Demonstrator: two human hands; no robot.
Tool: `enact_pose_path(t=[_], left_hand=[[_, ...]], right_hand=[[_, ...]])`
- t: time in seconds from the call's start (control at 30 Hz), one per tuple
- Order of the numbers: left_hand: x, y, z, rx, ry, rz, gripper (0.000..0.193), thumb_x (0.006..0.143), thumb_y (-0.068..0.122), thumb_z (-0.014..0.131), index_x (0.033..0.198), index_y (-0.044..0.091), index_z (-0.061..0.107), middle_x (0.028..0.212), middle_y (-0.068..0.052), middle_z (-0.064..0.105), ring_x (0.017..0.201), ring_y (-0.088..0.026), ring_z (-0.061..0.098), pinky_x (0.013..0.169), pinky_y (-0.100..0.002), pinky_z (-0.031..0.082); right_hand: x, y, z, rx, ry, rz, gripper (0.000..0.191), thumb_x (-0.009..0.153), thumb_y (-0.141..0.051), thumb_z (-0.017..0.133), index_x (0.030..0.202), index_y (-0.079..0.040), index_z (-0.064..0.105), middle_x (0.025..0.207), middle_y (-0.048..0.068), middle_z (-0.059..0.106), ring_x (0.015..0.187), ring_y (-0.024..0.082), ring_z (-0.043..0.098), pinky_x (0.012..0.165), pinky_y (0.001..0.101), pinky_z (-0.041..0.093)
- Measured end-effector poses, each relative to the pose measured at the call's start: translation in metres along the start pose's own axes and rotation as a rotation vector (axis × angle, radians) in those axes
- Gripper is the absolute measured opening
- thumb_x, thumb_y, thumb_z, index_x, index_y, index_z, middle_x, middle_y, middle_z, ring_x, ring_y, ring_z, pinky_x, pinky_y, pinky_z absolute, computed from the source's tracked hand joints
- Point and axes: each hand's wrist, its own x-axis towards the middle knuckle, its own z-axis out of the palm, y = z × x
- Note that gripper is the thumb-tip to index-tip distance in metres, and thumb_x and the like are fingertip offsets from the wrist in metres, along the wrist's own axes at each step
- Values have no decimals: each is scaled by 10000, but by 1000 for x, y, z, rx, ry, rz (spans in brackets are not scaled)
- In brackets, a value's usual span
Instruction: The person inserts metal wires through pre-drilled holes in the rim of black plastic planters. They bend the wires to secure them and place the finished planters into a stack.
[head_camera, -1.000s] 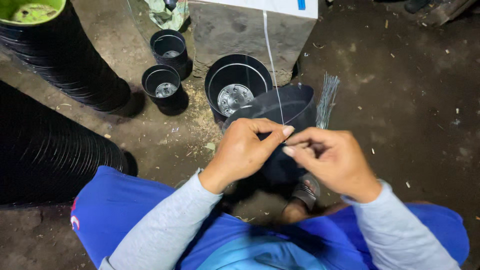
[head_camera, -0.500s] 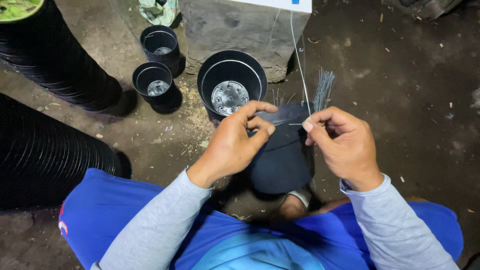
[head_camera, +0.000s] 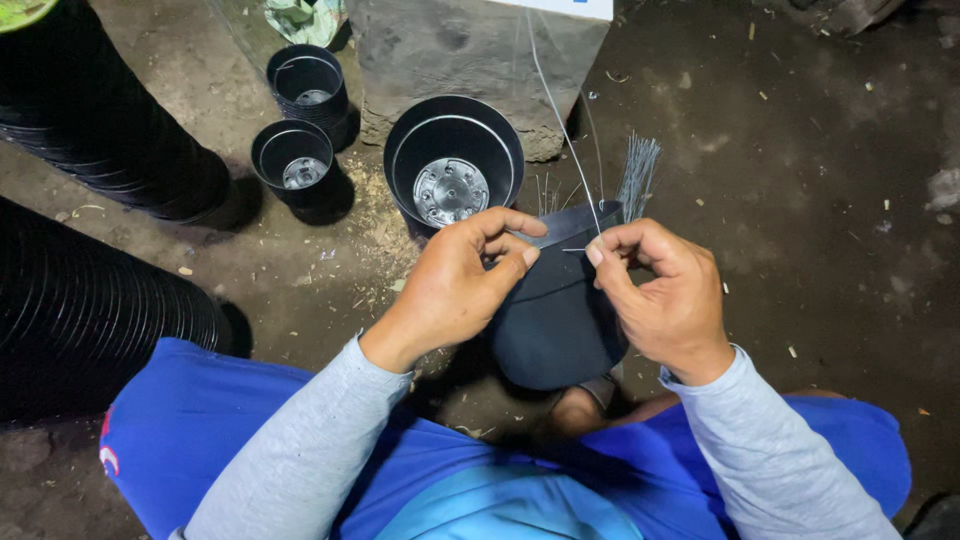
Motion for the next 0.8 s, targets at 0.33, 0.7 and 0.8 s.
enact_pose_path(t=[0.33, 0.7, 0.8], left_hand=[[4, 4, -12, 151, -64, 4, 184, 934, 107, 697, 1080, 19, 769, 890, -41, 769, 819, -62, 651, 759, -257, 553], [1, 15, -28, 251, -240, 158, 208, 909, 130, 725, 1090, 33, 762, 993, -92, 800, 896, -146, 752, 835, -296, 572], [0, 20, -36, 310, -278, 163, 195, 898, 140, 729, 1055, 33, 771, 947, -97, 795, 853, -143, 736, 787, -301, 569]], right_hand=[[1, 7, -10, 246, -47, 172, 52, 996, -51, 677, 997, 1, 677, 1015, 13, 660, 697, 67, 594, 595, 227, 474], [16, 38, -26, 564, -315, 517, 165, 996, -114, 642, 1049, 26, 711, 940, 110, 726, 806, 150, 708, 741, 284, 569], [17, 40, -27, 566, -302, 515, 148, 994, -101, 638, 1031, 26, 705, 967, 108, 732, 825, 162, 715, 755, 294, 571]])
